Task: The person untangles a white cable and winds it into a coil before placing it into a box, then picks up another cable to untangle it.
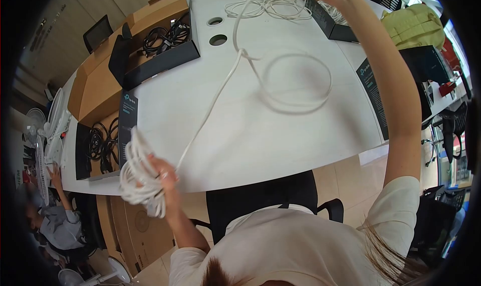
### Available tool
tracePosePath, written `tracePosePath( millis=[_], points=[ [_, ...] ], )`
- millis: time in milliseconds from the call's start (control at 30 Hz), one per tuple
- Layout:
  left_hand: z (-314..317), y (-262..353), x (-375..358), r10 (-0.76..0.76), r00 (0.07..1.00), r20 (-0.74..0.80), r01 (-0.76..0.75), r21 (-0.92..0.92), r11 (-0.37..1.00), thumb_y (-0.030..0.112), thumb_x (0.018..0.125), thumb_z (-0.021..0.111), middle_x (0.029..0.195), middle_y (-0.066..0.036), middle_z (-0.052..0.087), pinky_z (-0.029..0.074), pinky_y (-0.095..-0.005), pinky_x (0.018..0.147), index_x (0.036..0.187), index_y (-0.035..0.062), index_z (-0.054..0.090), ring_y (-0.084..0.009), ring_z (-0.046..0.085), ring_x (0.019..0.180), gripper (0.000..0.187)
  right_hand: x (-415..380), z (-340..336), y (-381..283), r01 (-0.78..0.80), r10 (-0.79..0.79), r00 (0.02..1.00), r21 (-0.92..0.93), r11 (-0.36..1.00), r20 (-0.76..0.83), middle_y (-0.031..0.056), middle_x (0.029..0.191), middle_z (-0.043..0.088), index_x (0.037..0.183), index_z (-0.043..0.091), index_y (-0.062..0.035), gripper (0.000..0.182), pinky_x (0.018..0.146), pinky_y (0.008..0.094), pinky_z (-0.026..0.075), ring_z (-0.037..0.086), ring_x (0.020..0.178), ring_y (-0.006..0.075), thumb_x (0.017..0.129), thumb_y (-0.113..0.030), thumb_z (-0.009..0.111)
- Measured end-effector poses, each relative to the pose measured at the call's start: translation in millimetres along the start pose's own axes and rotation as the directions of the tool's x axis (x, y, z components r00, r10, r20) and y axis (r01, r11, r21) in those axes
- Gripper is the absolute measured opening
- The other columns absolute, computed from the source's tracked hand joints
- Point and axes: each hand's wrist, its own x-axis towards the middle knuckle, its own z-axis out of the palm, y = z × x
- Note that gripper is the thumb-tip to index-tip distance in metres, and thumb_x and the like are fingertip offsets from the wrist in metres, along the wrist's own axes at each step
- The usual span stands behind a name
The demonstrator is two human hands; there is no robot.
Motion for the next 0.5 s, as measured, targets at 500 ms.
tracePosePath(
  millis=[500],
  points=[
    [-241, 48, -22, 0.617, 0.773, 0.149, 0.187, 0.875, -0.445, 0.016, 0.08, 0.064, 0.069, -0.014, 0.062, 0.049, -0.0321, 0.055, 0.077, -0.0024, 0.06, -0.0252, 0.059, 0.058, 0.019, 80, -294, -169, 0.586, -0.617, 0.517, -0.28, 0.76, -0.592, 0.0223, 0.089, 0.054, 0.101, 0.038, 0.0121, 0.02, 0.062, 0.0296, 0.053, 0.057, 0.074, 0.0256, 0.092, -0.002, 0.029]
  ],
)
